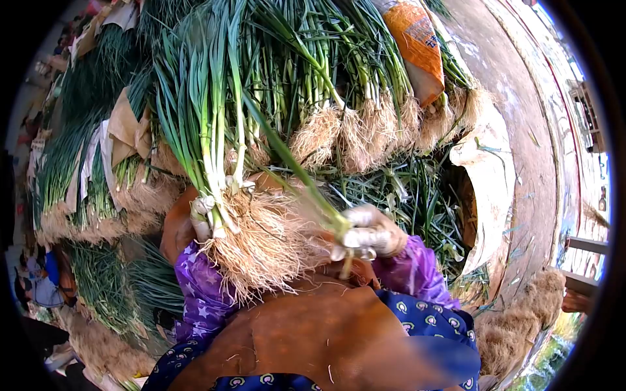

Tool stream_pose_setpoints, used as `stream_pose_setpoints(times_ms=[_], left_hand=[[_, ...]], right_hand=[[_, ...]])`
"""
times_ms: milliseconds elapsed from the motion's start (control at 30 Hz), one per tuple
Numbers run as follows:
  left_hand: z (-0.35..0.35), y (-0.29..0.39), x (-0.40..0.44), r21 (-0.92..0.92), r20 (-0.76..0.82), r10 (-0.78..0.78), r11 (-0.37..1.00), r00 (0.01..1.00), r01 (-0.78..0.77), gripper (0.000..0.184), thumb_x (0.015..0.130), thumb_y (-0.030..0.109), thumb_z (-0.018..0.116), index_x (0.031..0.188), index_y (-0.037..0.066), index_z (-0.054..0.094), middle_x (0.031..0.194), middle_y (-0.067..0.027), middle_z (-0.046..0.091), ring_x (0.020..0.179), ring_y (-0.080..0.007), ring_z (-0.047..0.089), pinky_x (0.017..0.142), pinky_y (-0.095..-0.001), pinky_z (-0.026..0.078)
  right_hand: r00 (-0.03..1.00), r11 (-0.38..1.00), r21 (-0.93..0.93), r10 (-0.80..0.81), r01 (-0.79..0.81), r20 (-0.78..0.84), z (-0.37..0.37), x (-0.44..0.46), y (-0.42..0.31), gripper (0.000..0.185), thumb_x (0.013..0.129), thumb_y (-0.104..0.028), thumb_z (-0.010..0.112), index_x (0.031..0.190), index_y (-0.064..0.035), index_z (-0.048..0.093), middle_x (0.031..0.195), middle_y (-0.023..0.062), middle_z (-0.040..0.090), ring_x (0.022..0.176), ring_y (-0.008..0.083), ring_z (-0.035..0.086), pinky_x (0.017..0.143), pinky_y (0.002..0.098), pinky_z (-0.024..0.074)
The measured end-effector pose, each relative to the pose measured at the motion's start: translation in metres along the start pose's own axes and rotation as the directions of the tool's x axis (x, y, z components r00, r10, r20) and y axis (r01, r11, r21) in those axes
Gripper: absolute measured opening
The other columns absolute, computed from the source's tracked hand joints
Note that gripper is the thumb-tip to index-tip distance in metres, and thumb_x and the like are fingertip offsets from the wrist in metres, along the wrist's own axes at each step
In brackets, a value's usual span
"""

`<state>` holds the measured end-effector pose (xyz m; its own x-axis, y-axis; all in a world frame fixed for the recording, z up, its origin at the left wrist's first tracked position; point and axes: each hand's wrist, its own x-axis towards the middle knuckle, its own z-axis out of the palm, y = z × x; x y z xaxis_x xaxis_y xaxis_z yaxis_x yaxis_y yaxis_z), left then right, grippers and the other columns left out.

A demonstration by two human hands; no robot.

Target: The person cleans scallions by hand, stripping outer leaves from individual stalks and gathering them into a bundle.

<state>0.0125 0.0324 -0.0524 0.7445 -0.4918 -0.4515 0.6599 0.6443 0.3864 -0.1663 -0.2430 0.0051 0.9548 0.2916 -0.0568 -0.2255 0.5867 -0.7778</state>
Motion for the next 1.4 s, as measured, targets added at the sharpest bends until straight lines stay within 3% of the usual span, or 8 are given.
stream_pose_setpoints(times_ms=[133, 233, 533, 700, 867, 967, 1100, 1400], left_hand=[[0.026, 0.004, -0.016, 0.026, 0.113, -0.036, 0.999, 0.993, 0.033, 0.041, 0.071, 0.008, 0.051, 0.109, -0.006, 0.046, 0.082, -0.0126, 0.057, 0.061, -0.0217, 0.060, 0.051, -0.0333, 0.056], [0.033, -0.004, -0.023, 0.061, 0.186, -0.117, 0.992, 0.976, 0.107, 0.042, 0.071, 0.008, 0.051, 0.110, -0.007, 0.046, 0.082, -0.0128, 0.057, 0.061, -0.0218, 0.060, 0.050, -0.0335, 0.056], [0.049, -0.011, -0.028, 0.152, 0.299, -0.229, 0.970, 0.926, 0.191, 0.045, 0.071, 0.007, 0.050, 0.113, -0.008, 0.044, 0.083, -0.0132, 0.058, 0.058, -0.0220, 0.061, 0.046, -0.0341, 0.056], [0.039, -0.021, -0.023, 0.191, 0.200, -0.185, 0.971, 0.962, 0.147, 0.048, 0.073, 0.005, 0.052, 0.117, -0.009, 0.040, 0.080, -0.0164, 0.059, 0.047, -0.0255, 0.060, 0.039, -0.0369, 0.055], [0.046, -0.020, -0.020, 0.247, 0.223, -0.168, 0.963, 0.960, 0.111, 0.048, 0.073, 0.009, 0.054, 0.115, -0.010, 0.041, 0.077, -0.0213, 0.059, 0.047, -0.0304, 0.060, 0.039, -0.0361, 0.054], [0.061, -0.020, -0.024, 0.161, 0.278, -0.184, 0.976, 0.943, 0.143, 0.050, 0.069, 0.015, 0.056, 0.111, -0.010, 0.046, 0.090, -0.0267, 0.058, 0.058, -0.0297, 0.062, 0.043, -0.0326, 0.055], [0.059, -0.017, -0.024, 0.223, 0.219, -0.152, 0.970, 0.964, 0.102, 0.049, 0.068, 0.016, 0.054, 0.110, -0.009, 0.049, 0.095, -0.0275, 0.057, 0.059, -0.0306, 0.061, 0.045, -0.0351, 0.056], [0.007, -0.017, -0.015, 0.014, 0.218, -0.329, 0.942, 0.919, 0.334, 0.047, 0.069, 0.013, 0.052, 0.110, -0.009, 0.048, 0.095, -0.0255, 0.057, 0.055, -0.0304, 0.061, 0.044, -0.0374, 0.057]], right_hand=[[0.627, 0.578, -0.281, 0.576, -0.766, -0.524, -0.066, -0.055, 0.034, 0.015, 0.083, -0.017, 0.063, 0.086, -0.0022, 0.066, 0.075, 0.0054, 0.067, 0.050, 0.0073, 0.052, 0.047, 0.0204, 0.0425], [0.837, 0.299, -0.850, -0.213, -0.435, -0.503, -0.073, -0.053, 0.057, 0.039, 0.078, -0.007, 0.068, 0.116, -0.0034, 0.058, 0.079, 0.0038, 0.064, 0.065, 0.0080, 0.055, 0.062, 0.0224, 0.0474], [0.916, 0.201, -0.911, -0.264, 0.359, 0.303, -0.005, 0.145, 0.001, 0.036, 0.080, -0.014, 0.068, 0.115, -0.0093, 0.060, 0.082, 0.0095, 0.066, 0.066, 0.0163, 0.059, 0.064, 0.0264, 0.0505], [0.935, 0.956, -0.265, 0.028, -0.129, -0.353, 0.011, 0.141, 0.012, 0.015, 0.088, -0.018, 0.060, 0.091, -0.0039, 0.065, 0.077, 0.0060, 0.066, 0.055, 0.0080, 0.054, 0.051, 0.0211, 0.0453], [0.993, 0.993, 0.005, -0.121, 0.121, 0.001, 0.018, 0.094, -0.004, 0.025, 0.093, -0.023, 0.050, 0.080, -0.0042, 0.060, 0.067, 0.0068, 0.063, 0.039, 0.0057, 0.044, 0.041, 0.0171, 0.0365], [0.910, 0.844, -0.498, -0.029, -0.199, -0.413, -0.014, 0.086, -0.020, 0.027, 0.088, -0.027, 0.060, 0.097, -0.0021, 0.061, 0.091, 0.0101, 0.065, 0.079, 0.0177, 0.063, 0.074, 0.0298, 0.0515], [0.997, 0.875, -0.483, -0.061, 0.028, -0.053, -0.015, 0.123, 0.009, 0.066, 0.084, -0.032, 0.063, 0.136, -0.0026, 0.034, 0.125, 0.0146, 0.051, 0.118, 0.0238, 0.047, 0.101, 0.0388, 0.0364], [0.970, 0.974, -0.100, 0.185, -0.201, -0.157, 0.013, 0.139, 0.004, 0.026, 0.085, -0.013, 0.063, 0.109, -0.0030, 0.059, 0.093, 0.0041, 0.065, 0.070, 0.0095, 0.058, 0.058, 0.0209, 0.0462]])
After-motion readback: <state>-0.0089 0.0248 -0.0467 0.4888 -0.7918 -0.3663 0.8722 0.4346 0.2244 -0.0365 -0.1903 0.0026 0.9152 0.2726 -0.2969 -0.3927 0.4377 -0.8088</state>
